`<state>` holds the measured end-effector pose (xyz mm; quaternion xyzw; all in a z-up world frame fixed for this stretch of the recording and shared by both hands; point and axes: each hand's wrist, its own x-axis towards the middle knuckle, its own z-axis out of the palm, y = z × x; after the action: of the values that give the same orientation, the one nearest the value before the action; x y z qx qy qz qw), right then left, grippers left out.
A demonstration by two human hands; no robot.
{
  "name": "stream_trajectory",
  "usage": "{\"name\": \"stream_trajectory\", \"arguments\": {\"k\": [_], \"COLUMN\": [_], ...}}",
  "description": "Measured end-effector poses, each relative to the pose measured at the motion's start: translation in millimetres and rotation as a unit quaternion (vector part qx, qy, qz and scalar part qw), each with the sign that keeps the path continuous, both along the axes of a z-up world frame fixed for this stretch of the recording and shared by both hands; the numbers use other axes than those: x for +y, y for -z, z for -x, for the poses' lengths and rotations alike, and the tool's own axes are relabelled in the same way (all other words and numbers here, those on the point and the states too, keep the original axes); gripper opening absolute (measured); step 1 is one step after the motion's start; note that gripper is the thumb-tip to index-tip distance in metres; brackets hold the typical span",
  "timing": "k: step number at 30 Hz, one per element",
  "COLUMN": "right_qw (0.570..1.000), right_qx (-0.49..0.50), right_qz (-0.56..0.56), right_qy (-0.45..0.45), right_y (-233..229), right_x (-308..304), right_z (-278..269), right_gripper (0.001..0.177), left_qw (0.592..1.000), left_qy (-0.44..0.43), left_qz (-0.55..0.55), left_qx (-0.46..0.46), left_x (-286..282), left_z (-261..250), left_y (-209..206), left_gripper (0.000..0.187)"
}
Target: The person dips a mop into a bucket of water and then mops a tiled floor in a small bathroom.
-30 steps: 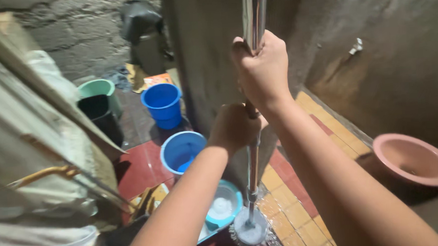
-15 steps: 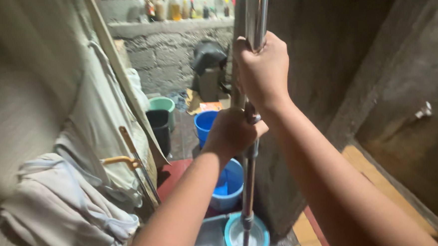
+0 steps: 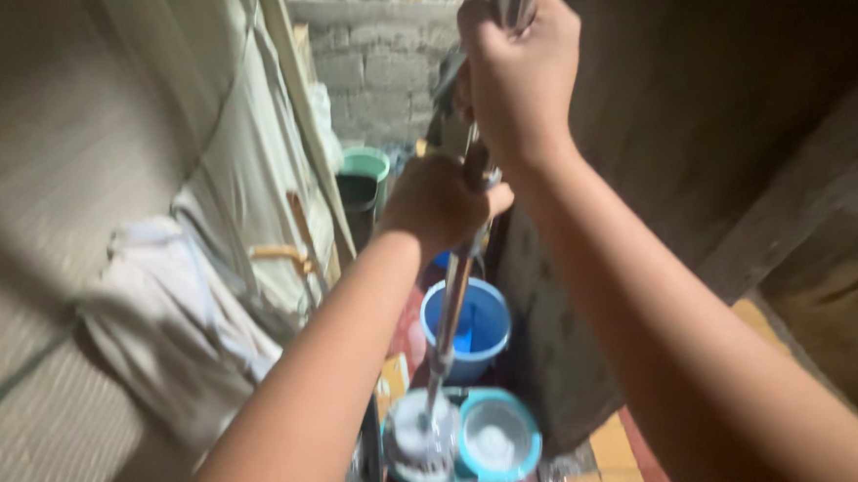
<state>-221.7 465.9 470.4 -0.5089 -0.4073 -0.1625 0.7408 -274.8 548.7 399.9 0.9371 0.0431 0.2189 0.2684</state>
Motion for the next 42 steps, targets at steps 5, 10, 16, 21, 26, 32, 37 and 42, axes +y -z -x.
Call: {"name": "stream_trajectory", "arguments": {"k": [5, 10, 16, 21, 26, 32, 37, 42], "right_qw": [0.999, 0.999, 0.999, 0.998, 0.98, 0.971, 0.997, 0.997], "right_qx": [-0.051, 0.039, 0.025, 0.058, -0.119, -0.11, -0.018, 0.037], "right_qz": [0.0, 0.027, 0.034, 0.007, 0.01, 0.013, 0.002, 0.01], "right_qy": [0.011, -0.018, -0.031, -0.012, 0.158, 0.21, 0.071, 0.071], "right_y": [65.2, 113.1, 127.3, 137.2, 149.3, 167.1, 173.5, 168.6], "right_x": [17.5, 25.2, 21.8, 19.3, 9.3, 4.3, 22.5, 33.5], "right_z": [-10.8, -1.6, -10.4, -19.1, -58.8, -82.3, -65.7, -45.3], "right_gripper": [0.022, 0.019, 0.016, 0.02, 0.038, 0.047, 0.024, 0.015], "left_qw": [0.999, 0.997, 0.999, 0.996, 0.989, 0.984, 0.993, 0.997], "left_qy": [-0.029, -0.013, 0.005, 0.013, 0.034, 0.049, 0.016, 0.035], "left_qz": [0.014, 0.016, 0.037, 0.09, 0.124, 0.156, 0.112, 0.056], "left_qx": [0.022, 0.077, 0.034, 0.01, -0.068, -0.068, 0.016, -0.049], "left_x": [13.3, 23.0, 25.0, 17.3, 7.5, 4.0, 23.5, 26.3], "left_z": [4.6, 4.4, -11.5, -19.9, -32.8, -47.9, -44.5, -45.8], "left_y": [48.5, 97.2, 127.0, 136.7, 149.0, 153.4, 155.6, 173.8], "left_gripper": [0.047, 0.05, 0.042, 0.037, 0.038, 0.034, 0.034, 0.028]}}
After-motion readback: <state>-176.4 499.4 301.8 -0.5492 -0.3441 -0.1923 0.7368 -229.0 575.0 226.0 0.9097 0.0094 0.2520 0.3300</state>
